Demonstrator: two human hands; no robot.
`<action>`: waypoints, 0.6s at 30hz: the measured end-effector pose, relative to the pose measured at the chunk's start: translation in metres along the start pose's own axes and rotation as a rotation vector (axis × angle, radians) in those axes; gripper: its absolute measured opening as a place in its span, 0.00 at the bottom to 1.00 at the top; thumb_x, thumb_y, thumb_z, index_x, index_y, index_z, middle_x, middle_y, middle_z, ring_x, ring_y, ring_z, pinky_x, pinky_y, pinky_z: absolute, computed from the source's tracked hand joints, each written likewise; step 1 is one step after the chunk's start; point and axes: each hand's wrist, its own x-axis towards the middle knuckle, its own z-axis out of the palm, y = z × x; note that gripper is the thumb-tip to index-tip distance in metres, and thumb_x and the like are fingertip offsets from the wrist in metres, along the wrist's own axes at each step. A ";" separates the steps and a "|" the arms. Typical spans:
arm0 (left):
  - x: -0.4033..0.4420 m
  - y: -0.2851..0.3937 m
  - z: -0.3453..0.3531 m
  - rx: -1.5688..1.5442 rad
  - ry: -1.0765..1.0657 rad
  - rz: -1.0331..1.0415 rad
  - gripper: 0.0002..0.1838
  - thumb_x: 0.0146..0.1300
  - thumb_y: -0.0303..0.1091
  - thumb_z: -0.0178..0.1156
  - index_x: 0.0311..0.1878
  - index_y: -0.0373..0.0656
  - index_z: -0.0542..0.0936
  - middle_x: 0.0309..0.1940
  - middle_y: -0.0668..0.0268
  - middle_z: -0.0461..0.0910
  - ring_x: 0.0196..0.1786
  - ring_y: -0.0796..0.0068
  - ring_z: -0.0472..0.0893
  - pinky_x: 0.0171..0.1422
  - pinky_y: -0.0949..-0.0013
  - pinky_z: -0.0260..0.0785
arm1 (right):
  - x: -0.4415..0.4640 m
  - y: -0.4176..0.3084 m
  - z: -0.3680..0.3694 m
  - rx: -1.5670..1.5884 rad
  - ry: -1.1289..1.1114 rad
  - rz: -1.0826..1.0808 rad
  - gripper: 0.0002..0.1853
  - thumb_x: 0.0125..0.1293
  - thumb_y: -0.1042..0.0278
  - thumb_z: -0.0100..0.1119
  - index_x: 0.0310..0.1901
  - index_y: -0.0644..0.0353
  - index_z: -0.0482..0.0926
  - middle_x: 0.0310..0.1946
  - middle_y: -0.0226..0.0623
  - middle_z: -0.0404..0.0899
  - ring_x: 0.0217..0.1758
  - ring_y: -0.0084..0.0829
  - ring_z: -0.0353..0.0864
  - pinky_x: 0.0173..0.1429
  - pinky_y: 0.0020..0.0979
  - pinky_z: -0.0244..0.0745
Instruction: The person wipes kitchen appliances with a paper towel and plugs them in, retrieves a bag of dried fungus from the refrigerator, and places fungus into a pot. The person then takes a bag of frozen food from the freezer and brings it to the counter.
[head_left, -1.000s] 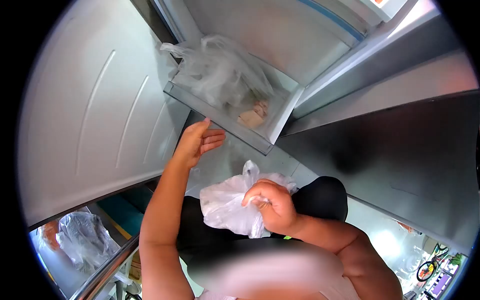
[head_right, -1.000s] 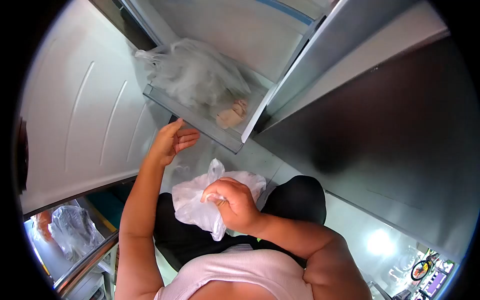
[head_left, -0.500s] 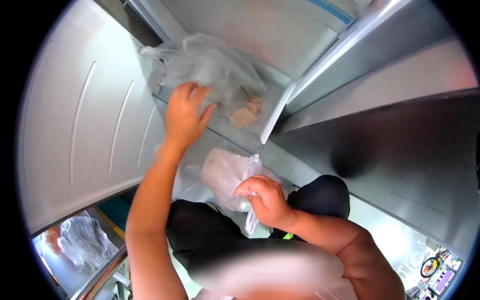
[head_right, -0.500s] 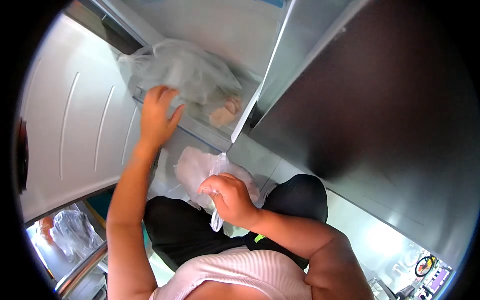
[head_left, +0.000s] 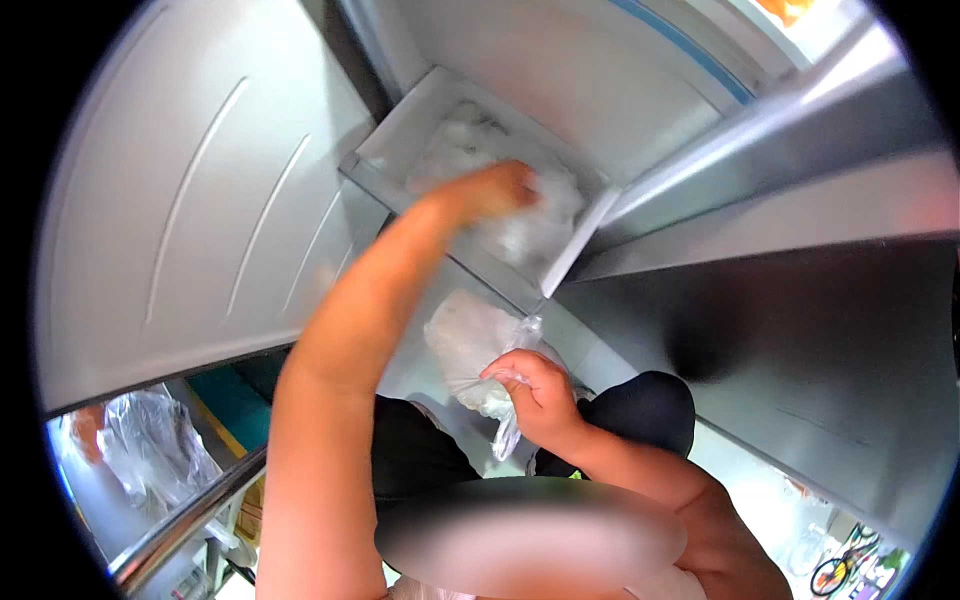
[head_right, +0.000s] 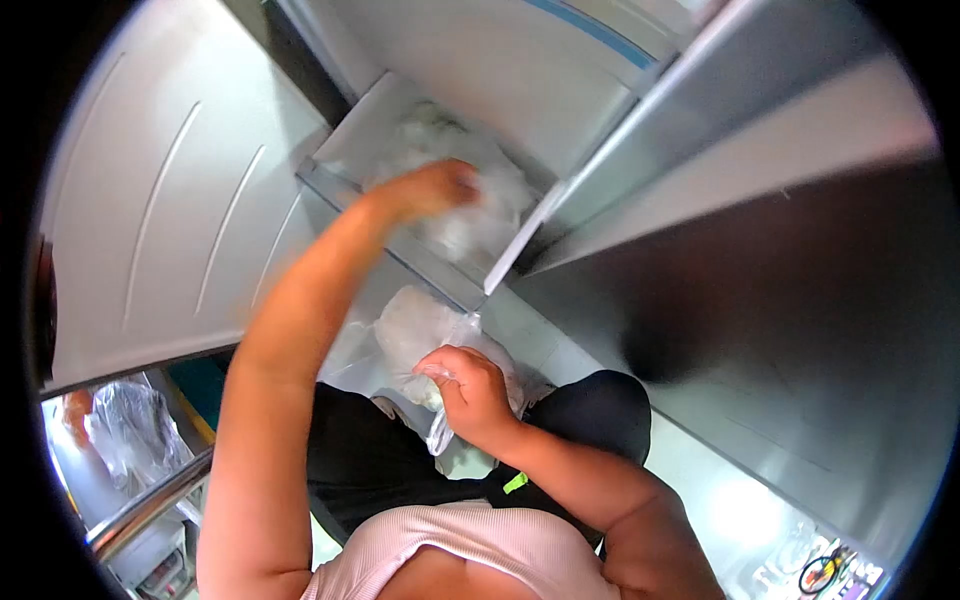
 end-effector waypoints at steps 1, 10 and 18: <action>0.013 0.012 0.025 -0.120 -0.108 -0.054 0.19 0.58 0.40 0.60 0.46 0.34 0.76 0.41 0.51 0.79 0.41 0.59 0.79 0.44 0.59 0.70 | 0.000 0.001 0.001 -0.010 -0.016 0.014 0.07 0.62 0.80 0.49 0.36 0.63 0.78 0.31 0.37 0.78 0.35 0.30 0.77 0.43 0.27 0.69; 0.009 0.046 0.046 -0.099 0.301 -0.371 0.22 0.59 0.37 0.59 0.53 0.35 0.71 0.42 0.52 0.76 0.43 0.58 0.78 0.44 0.59 0.71 | -0.001 -0.002 0.012 0.063 -0.040 0.087 0.05 0.59 0.79 0.51 0.34 0.63 0.78 0.30 0.43 0.79 0.36 0.41 0.79 0.42 0.33 0.71; -0.005 0.064 0.024 0.513 -0.710 -0.274 0.30 0.50 0.48 0.61 0.55 0.39 0.75 0.54 0.53 0.74 0.51 0.58 0.78 0.52 0.57 0.71 | -0.003 0.000 0.010 0.016 -0.098 0.090 0.06 0.62 0.78 0.49 0.36 0.64 0.78 0.33 0.39 0.79 0.39 0.29 0.77 0.48 0.27 0.69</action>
